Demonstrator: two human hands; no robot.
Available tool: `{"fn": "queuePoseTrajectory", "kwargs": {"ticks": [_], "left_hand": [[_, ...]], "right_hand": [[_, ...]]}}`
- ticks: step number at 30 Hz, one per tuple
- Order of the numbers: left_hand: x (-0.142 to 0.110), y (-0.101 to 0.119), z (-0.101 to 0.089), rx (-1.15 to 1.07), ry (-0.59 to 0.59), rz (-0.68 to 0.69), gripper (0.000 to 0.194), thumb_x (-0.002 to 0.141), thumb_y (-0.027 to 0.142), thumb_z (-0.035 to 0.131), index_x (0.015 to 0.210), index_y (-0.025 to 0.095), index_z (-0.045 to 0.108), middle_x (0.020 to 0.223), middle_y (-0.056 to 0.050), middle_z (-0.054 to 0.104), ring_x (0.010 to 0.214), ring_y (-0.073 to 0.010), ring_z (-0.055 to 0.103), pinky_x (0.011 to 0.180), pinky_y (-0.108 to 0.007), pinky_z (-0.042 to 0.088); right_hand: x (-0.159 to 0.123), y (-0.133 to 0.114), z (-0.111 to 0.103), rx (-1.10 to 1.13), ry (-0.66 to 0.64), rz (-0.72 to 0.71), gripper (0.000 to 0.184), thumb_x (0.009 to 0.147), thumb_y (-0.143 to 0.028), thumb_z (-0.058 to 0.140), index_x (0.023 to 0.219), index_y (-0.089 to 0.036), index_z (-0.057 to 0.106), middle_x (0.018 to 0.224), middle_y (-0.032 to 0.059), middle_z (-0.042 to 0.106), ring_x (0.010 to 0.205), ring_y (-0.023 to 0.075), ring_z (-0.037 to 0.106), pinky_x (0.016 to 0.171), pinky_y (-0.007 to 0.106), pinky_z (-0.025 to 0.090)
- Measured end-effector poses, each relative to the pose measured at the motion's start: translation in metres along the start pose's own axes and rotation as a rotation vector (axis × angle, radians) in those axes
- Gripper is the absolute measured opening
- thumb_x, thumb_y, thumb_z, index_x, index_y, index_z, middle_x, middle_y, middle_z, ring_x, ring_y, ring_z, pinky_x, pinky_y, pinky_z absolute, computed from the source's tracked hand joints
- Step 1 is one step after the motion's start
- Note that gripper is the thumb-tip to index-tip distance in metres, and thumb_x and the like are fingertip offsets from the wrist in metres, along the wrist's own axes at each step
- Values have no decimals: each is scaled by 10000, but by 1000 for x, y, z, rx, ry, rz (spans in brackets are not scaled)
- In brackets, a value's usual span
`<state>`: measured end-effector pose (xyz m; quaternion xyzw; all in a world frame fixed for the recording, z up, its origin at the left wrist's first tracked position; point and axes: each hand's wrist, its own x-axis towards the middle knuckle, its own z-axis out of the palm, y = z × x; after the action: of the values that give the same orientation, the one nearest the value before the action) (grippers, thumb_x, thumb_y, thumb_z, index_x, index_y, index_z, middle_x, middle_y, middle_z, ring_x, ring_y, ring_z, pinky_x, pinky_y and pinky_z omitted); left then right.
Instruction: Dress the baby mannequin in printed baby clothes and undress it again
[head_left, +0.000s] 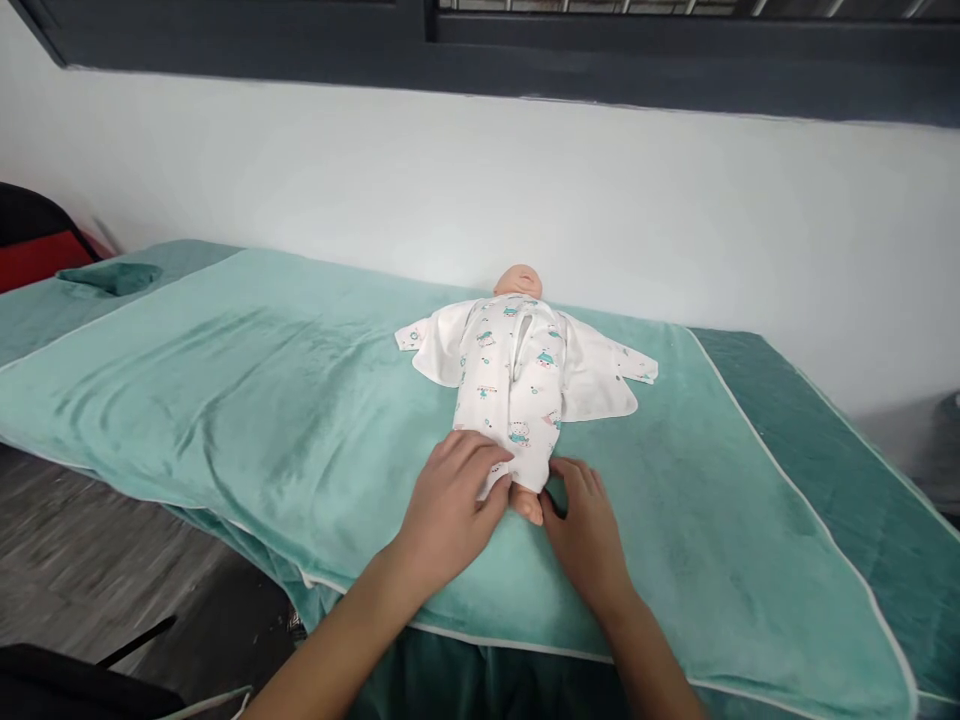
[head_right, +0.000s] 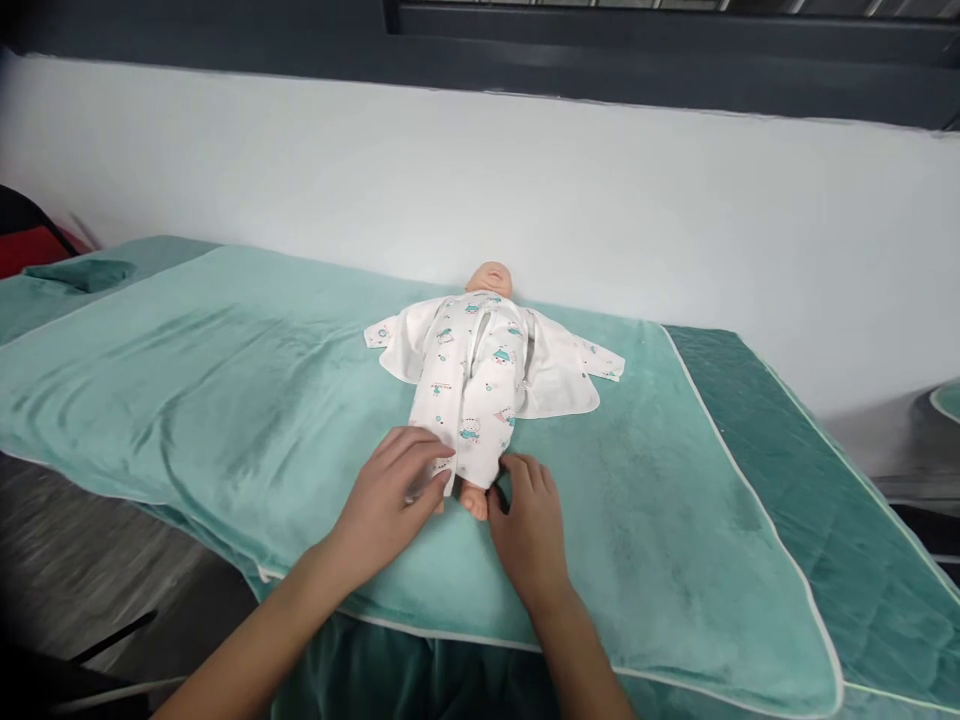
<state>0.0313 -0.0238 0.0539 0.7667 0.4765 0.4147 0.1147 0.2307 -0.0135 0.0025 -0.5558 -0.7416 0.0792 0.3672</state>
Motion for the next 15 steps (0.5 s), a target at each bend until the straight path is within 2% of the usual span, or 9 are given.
{"fn": "queuePoseTrajectory", "kwargs": {"ticks": [3, 6, 10, 15], "left_hand": [[10, 6, 8, 278, -176, 17, 306, 938, 123, 496, 1209, 191, 622, 1175, -90, 679, 1123, -274, 589, 901, -444, 457], [10, 5, 9, 392, -275, 33, 391, 909, 90, 486, 1271, 201, 587, 1240, -95, 652, 1178, -293, 566, 902, -461, 434], [4, 2, 7, 350, -261, 24, 371, 910, 98, 514, 1262, 201, 568, 1258, -78, 642, 1199, -258, 551, 921, -427, 412], [2, 2, 19, 358, -161, -7, 205, 938, 116, 528, 1106, 202, 607, 1150, -50, 691, 1127, -246, 586, 919, -430, 388]], "right_hand": [[6, -4, 5, -49, -102, 28, 125, 901, -172, 572, 1018, -207, 595, 1001, 83, 677, 942, 286, 591, 814, 440, 480], [12, -8, 4, -4, -172, -7, 144, 866, -152, 607, 1000, -200, 584, 1018, 80, 678, 967, 279, 588, 833, 422, 453], [9, -6, 1, 80, -170, -50, 102, 911, -168, 575, 1000, -210, 601, 999, 61, 675, 945, 258, 582, 821, 396, 415], [1, -2, -7, 486, -127, -58, 121, 959, -165, 508, 885, -223, 583, 826, 2, 600, 761, 171, 558, 717, 308, 420]]}}
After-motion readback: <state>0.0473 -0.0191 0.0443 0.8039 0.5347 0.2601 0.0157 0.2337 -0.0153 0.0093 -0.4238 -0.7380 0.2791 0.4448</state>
